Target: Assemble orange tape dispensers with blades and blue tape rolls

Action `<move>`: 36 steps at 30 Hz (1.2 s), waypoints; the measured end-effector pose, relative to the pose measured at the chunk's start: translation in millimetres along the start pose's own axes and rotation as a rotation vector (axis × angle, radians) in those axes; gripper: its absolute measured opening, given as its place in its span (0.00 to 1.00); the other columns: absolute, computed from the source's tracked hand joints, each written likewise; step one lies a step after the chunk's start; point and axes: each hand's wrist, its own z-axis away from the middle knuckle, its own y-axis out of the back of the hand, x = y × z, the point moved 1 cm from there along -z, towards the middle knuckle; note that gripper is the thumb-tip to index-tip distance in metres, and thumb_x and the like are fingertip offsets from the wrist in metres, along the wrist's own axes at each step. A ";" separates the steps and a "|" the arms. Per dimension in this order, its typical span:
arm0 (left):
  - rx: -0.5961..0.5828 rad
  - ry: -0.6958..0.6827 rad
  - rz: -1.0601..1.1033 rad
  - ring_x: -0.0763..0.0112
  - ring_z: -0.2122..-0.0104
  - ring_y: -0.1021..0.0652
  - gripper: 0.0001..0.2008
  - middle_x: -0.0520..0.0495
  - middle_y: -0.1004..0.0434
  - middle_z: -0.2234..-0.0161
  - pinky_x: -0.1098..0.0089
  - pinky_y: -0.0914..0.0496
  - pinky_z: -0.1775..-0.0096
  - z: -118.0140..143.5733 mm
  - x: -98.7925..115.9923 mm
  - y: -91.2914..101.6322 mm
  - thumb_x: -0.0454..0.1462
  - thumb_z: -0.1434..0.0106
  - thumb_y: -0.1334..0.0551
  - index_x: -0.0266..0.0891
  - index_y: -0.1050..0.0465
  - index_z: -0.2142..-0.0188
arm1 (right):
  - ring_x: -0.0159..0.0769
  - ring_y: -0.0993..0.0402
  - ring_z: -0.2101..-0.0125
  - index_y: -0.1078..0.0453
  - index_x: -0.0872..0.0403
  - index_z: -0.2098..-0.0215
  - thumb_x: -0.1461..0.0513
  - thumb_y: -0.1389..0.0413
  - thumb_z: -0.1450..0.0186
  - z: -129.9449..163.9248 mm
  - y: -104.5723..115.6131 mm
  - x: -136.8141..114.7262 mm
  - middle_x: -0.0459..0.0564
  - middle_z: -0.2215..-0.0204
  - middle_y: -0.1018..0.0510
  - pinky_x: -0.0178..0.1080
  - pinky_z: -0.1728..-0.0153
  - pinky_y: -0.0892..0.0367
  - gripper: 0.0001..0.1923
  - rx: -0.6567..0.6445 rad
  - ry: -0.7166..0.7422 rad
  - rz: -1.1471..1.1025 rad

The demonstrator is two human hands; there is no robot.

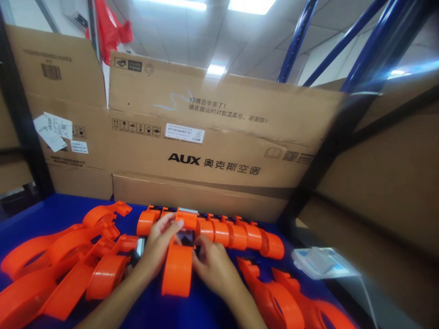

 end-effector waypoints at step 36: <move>-0.192 0.002 -0.060 0.68 0.70 0.21 0.26 0.43 0.18 0.57 0.71 0.28 0.70 15.8 -14.5 -18.9 0.41 0.43 0.29 0.42 0.32 0.47 | 0.40 0.24 0.60 0.26 0.49 0.47 0.63 0.44 0.31 6.2 21.2 -0.8 0.56 0.53 0.25 0.41 0.62 0.25 0.15 0.526 0.373 -0.070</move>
